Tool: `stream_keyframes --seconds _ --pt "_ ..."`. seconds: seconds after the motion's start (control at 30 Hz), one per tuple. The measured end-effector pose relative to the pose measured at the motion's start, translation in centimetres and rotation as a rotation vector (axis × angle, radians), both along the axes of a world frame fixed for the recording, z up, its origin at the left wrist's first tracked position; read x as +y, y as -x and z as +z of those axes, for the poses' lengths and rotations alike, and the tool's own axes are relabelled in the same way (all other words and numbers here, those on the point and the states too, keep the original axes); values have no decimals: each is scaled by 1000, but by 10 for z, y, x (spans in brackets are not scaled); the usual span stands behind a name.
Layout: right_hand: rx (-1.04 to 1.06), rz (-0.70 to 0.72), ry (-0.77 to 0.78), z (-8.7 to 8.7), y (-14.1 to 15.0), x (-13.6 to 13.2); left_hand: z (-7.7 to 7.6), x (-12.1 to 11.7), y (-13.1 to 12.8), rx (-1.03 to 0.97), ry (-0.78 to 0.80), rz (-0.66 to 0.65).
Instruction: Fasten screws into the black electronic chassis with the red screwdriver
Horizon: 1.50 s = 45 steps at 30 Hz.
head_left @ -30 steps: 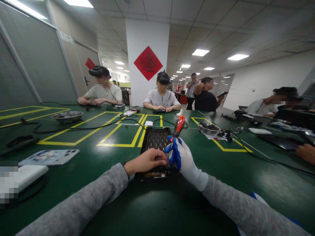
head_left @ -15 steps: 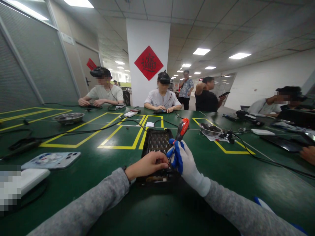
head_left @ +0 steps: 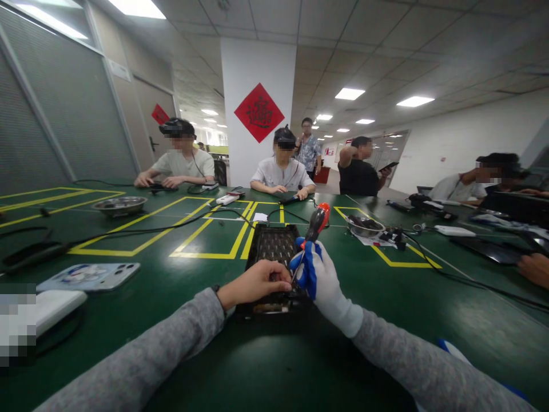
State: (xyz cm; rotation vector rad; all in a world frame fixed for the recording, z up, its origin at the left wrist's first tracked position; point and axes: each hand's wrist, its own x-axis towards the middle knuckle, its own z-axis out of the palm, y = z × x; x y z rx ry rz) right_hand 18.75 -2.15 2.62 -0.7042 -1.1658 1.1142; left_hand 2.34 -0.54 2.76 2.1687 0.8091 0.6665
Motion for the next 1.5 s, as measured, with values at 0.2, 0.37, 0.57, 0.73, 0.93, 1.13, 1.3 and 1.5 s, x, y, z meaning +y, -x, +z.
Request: stream_keyframes --seconds 0.2,0.37,0.57,0.73,0.93,1.13,1.3,1.5 --pt "-31 -12 47 2 3 0 1 0 1 -6 -62 -45" --pt "-51 -30 32 1 4 -1 2 -1 -1 23 -29 -14" --pt "-73 10 27 3 2 -4 3 -1 0 -6 -39 -78" --pt "-34 11 -12 1 2 -2 2 -1 -1 3 -33 -23" --pt "-43 0 45 -1 4 1 1 1 0 -12 -13 -77" --pt "-29 35 1 -2 2 1 2 -1 -1 34 -31 -51" --pt "-59 41 23 -1 4 -1 0 0 1 -1 2 -76" --pt "-81 90 20 0 3 -4 -2 2 1 16 2 -109"
